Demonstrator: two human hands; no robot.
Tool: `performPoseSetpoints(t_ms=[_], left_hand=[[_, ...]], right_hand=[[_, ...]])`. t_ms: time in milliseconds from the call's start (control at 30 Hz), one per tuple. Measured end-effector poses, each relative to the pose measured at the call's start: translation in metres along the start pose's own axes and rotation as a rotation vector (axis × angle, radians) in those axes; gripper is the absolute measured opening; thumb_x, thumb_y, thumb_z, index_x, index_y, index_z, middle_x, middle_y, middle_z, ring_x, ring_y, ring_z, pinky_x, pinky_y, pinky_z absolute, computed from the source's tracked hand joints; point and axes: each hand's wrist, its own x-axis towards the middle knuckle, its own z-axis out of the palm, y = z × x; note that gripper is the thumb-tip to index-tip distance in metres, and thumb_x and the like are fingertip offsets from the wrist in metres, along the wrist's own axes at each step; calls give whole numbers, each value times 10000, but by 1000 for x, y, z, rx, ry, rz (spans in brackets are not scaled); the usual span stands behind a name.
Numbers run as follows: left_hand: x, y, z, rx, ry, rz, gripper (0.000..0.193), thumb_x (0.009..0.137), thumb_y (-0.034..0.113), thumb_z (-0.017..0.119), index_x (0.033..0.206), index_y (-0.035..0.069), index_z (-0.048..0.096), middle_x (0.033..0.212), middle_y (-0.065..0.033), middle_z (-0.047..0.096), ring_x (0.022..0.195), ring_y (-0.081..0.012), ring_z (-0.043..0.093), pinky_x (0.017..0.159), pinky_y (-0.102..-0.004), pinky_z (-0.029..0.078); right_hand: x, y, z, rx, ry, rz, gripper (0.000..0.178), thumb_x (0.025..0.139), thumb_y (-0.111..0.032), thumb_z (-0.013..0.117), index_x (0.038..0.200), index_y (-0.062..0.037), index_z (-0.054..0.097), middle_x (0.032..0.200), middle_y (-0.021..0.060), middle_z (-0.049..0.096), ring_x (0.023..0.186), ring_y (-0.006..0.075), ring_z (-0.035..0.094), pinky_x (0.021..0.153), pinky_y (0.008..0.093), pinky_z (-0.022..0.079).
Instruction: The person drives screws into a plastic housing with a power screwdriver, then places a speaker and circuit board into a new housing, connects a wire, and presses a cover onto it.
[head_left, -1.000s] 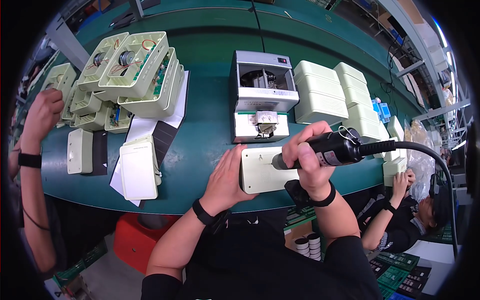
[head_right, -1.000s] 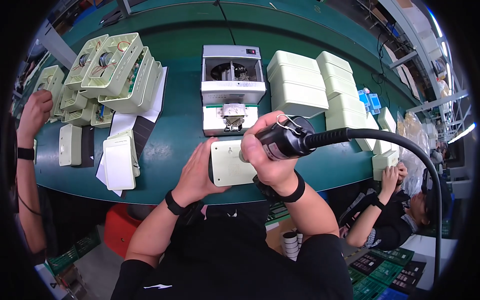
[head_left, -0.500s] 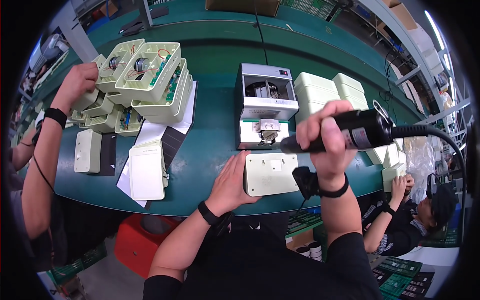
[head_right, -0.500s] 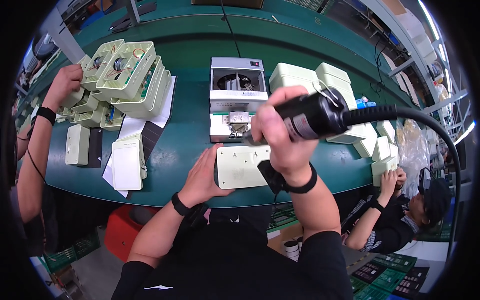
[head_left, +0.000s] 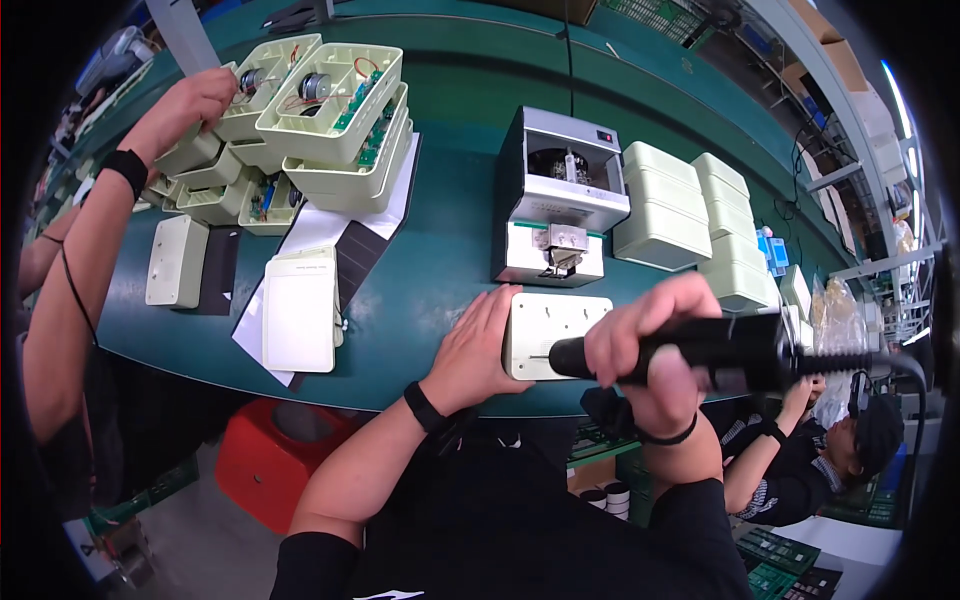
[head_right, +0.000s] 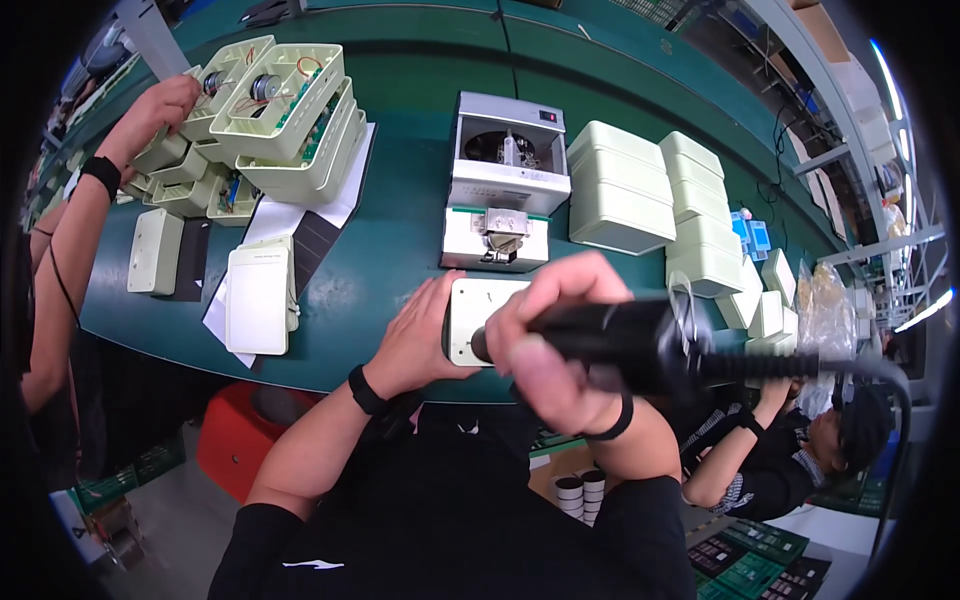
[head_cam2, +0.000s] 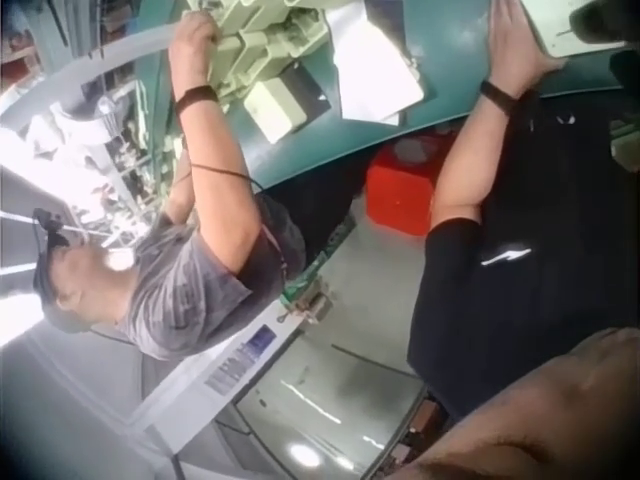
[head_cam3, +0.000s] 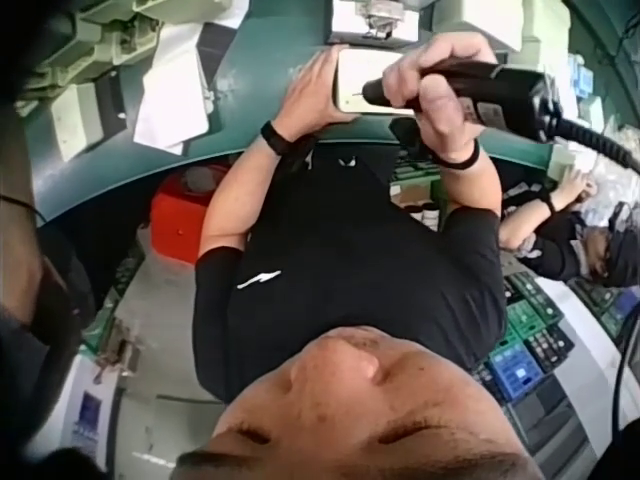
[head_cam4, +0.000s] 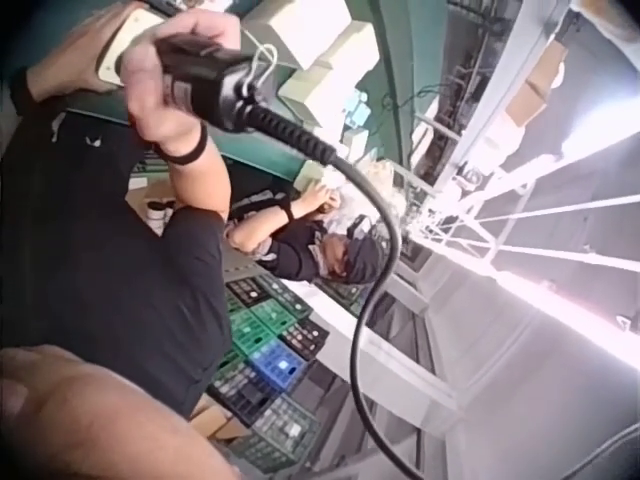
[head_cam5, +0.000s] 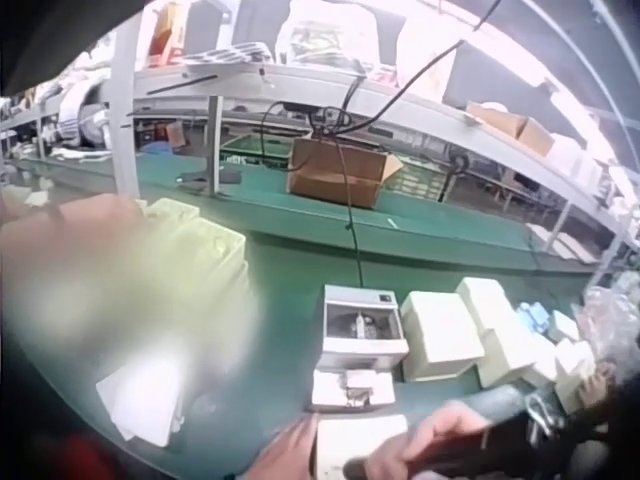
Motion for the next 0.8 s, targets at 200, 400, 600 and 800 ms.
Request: performPoseSetpoints(t_ms=[200, 400, 600, 800], left_hand=[[-1, -5, 2, -9, 19, 21, 1095, 617, 272, 936, 1503, 14, 348, 1430, -209, 524, 1363, -408, 515, 1216, -468, 375], [-3, -5, 4, -12, 38, 47, 1115, 603, 270, 941, 1505, 2, 344, 1425, -229, 525, 1361, -401, 520, 1233, -474, 359], [-3, -8, 8, 38, 47, 45, 1140, 577, 243, 950, 1507, -9, 341, 1451, -244, 514, 1379, -402, 510, 1244, -485, 347], [-1, -8, 7, 24, 31, 42, 1151, 568, 239, 956, 1507, -11, 339, 1459, -248, 512, 1382, -406, 507, 1244, -488, 349]], right_hand=[[-18, -5, 5, -167, -143, 100, 447, 915, -318, 791, 1087, -69, 461, 749, 71, 576, 633, 185, 576, 656, 366, 525], [-20, -2, 2, -190, -194, 139, 428, 907, -264, 797, 1089, -69, 464, 775, 79, 594, 680, 192, 595, 693, 376, 535], [-19, 24, -8, -287, -298, 130, 361, 922, -187, 757, 1092, -60, 465, 772, 75, 620, 694, 179, 615, 715, 377, 548], [-19, 33, -10, -298, -323, 126, 319, 932, -142, 728, 1091, -50, 468, 775, 71, 642, 707, 165, 626, 720, 365, 553]])
